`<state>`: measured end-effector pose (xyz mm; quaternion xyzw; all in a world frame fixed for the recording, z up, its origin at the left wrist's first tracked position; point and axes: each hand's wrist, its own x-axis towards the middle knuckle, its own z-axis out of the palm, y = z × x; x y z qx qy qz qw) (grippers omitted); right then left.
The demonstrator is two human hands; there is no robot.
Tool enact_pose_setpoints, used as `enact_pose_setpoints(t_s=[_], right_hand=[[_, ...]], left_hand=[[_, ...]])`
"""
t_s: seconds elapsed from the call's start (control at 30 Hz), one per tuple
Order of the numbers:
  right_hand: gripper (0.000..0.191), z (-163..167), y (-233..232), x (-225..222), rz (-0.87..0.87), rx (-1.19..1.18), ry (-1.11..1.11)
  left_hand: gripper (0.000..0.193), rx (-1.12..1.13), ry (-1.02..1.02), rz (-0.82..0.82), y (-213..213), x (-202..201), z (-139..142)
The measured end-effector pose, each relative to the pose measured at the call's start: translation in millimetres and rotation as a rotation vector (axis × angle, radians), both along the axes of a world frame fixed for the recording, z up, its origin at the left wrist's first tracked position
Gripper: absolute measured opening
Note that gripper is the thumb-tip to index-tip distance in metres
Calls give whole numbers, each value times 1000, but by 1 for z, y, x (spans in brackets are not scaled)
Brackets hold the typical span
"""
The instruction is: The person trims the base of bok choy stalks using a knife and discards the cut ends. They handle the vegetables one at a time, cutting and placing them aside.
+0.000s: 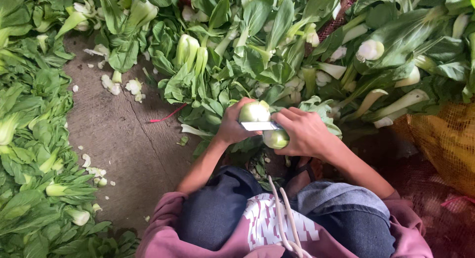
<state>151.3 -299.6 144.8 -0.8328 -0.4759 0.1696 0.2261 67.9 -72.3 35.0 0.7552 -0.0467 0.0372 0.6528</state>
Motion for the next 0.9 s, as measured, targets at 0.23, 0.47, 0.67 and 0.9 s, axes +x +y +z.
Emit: enact_pose_setpoints(t_s=[0.23,0.47,0.67,0.9], right_hand=[[61,-18,-6,7,-58,-51,-6],[73,-28,-36,32,-318,201,500],[75,-24,-24,8,-96,-10,164],[77,-10,-10,-1,50,-9,277]], left_hand=[[83,22,3,-126,6,-4,-7],[92,-397,186,-212,-3,-7,-16],[94,-394,134,-215,6,3,-26],[89,-400,236,-236,5,-1,-28]])
